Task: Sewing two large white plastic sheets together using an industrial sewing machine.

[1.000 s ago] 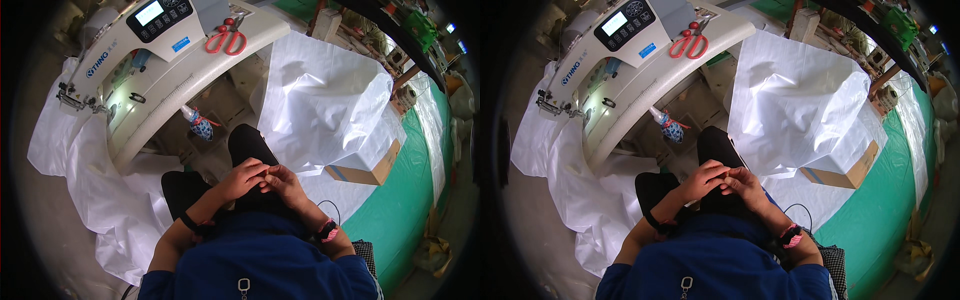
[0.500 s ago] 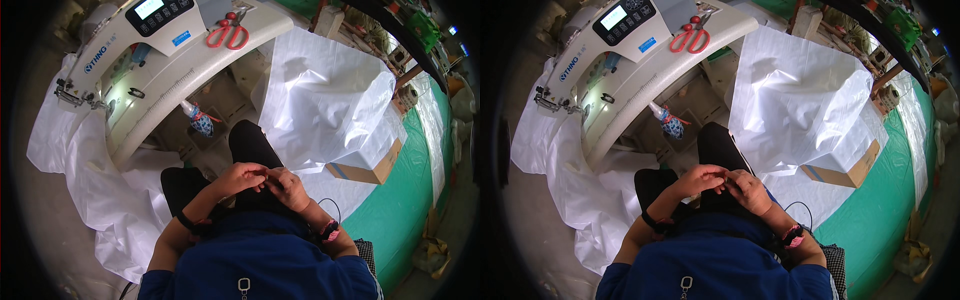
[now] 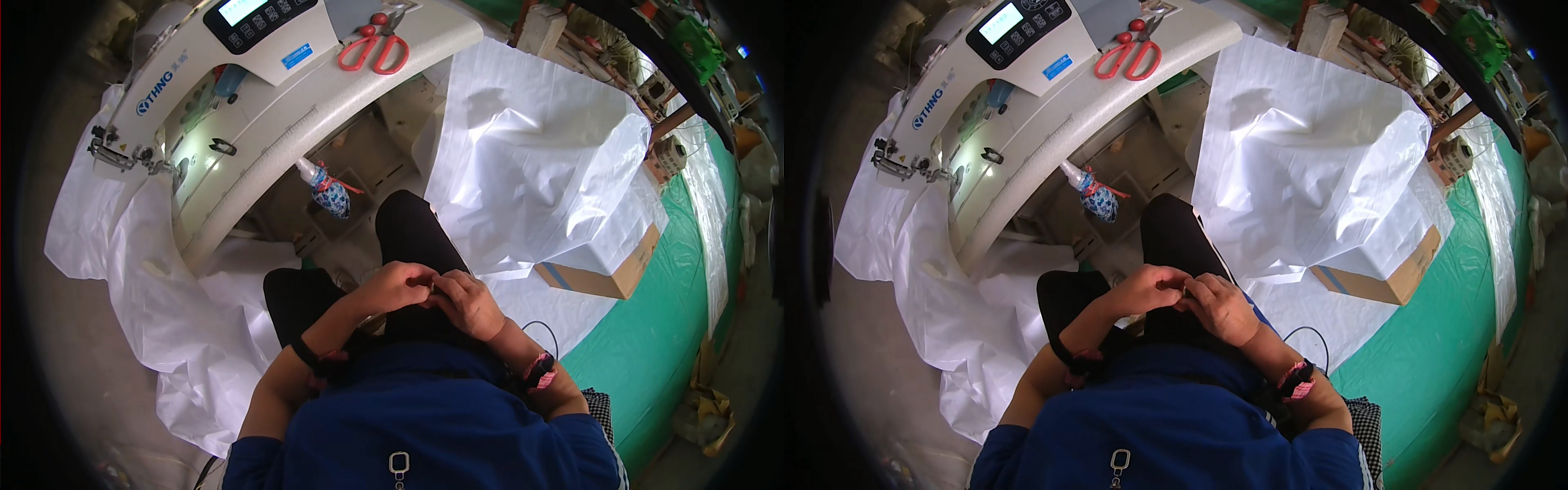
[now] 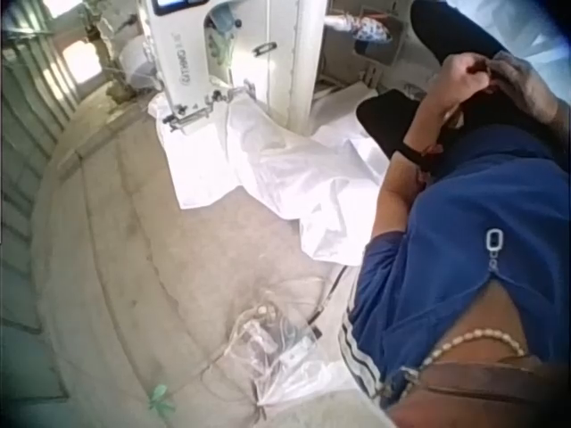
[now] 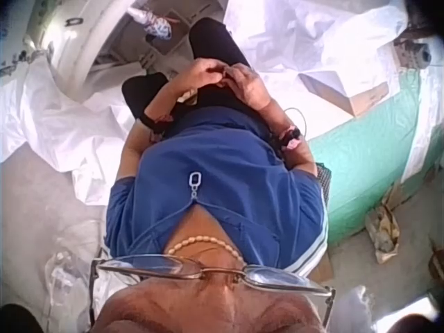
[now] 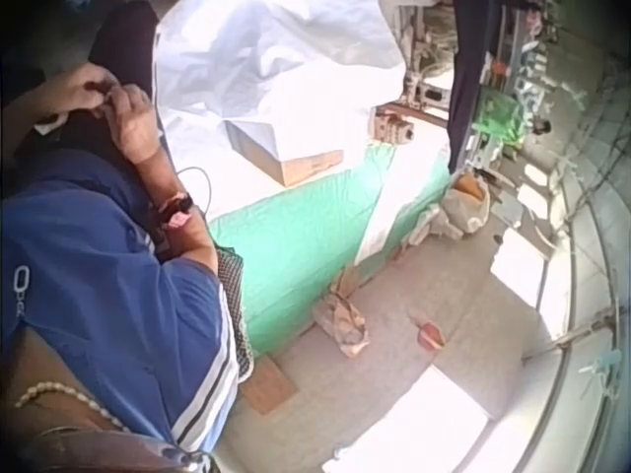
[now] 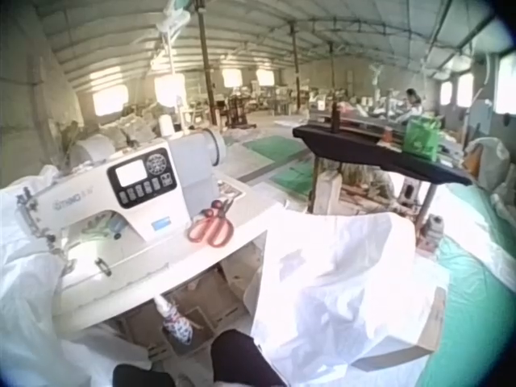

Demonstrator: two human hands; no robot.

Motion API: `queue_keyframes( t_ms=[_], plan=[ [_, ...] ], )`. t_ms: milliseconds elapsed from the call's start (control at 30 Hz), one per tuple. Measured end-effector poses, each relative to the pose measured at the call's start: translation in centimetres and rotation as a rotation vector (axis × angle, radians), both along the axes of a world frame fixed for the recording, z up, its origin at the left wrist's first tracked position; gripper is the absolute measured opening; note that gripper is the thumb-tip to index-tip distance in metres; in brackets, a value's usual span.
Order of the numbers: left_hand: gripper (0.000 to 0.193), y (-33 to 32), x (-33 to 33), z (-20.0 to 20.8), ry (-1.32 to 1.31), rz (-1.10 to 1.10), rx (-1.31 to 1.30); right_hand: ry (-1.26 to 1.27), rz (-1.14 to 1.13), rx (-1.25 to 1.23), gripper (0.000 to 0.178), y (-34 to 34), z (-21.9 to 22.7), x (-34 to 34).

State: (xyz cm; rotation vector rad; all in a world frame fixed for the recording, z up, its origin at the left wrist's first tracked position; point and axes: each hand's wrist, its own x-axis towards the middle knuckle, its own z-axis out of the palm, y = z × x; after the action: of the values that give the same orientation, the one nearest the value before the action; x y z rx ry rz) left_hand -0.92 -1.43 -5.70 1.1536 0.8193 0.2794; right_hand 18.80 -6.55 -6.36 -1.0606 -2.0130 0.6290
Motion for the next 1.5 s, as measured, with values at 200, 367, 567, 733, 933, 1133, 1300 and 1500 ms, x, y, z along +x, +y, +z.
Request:
queue_keyframes(
  t_ms=[200,367,567,733,933,1133,1300,1500],
  plan=[
    [0.034,-0.2,0.8,0.4,0.102,-0.037,0.133,-0.050,-0.002,0.023,0.030,0.1,-0.5,-0.3],
    [0.033,-0.5,0.7,-0.3,0.045,0.058,0.056,-0.056,-0.022,0.002,0.031,0.1,-0.7,-0.6],
    [0.035,-0.4,-0.3,-0.2,-0.134,0.118,-0.064,0.180,-0.076,-0.189,0.029,-0.4,-0.8,-0.2],
    [0.040,-0.8,0.0,0.9,0.020,-0.031,0.129,0.354,-0.121,-0.446,0.026,-1.2,-1.8,-0.1],
    [0.042,-0.8,0.9,3.1,-0.014,0.031,0.800,0.776,-0.035,-0.964,0.024,-0.6,0.9,0.7],
    [0.036,-0.8,0.6,2.8,-0.057,-0.001,0.579,1.044,0.140,-1.274,0.033,-0.5,0.4,1.5],
    [0.033,-0.6,0.6,2.9,-0.023,0.022,0.656,1.005,0.205,-1.374,0.042,-0.3,0.8,1.6],
    [0.033,-0.6,0.5,3.0,0.031,-0.030,0.675,0.810,0.200,-1.372,0.046,-0.2,0.7,1.3]
  ],
)
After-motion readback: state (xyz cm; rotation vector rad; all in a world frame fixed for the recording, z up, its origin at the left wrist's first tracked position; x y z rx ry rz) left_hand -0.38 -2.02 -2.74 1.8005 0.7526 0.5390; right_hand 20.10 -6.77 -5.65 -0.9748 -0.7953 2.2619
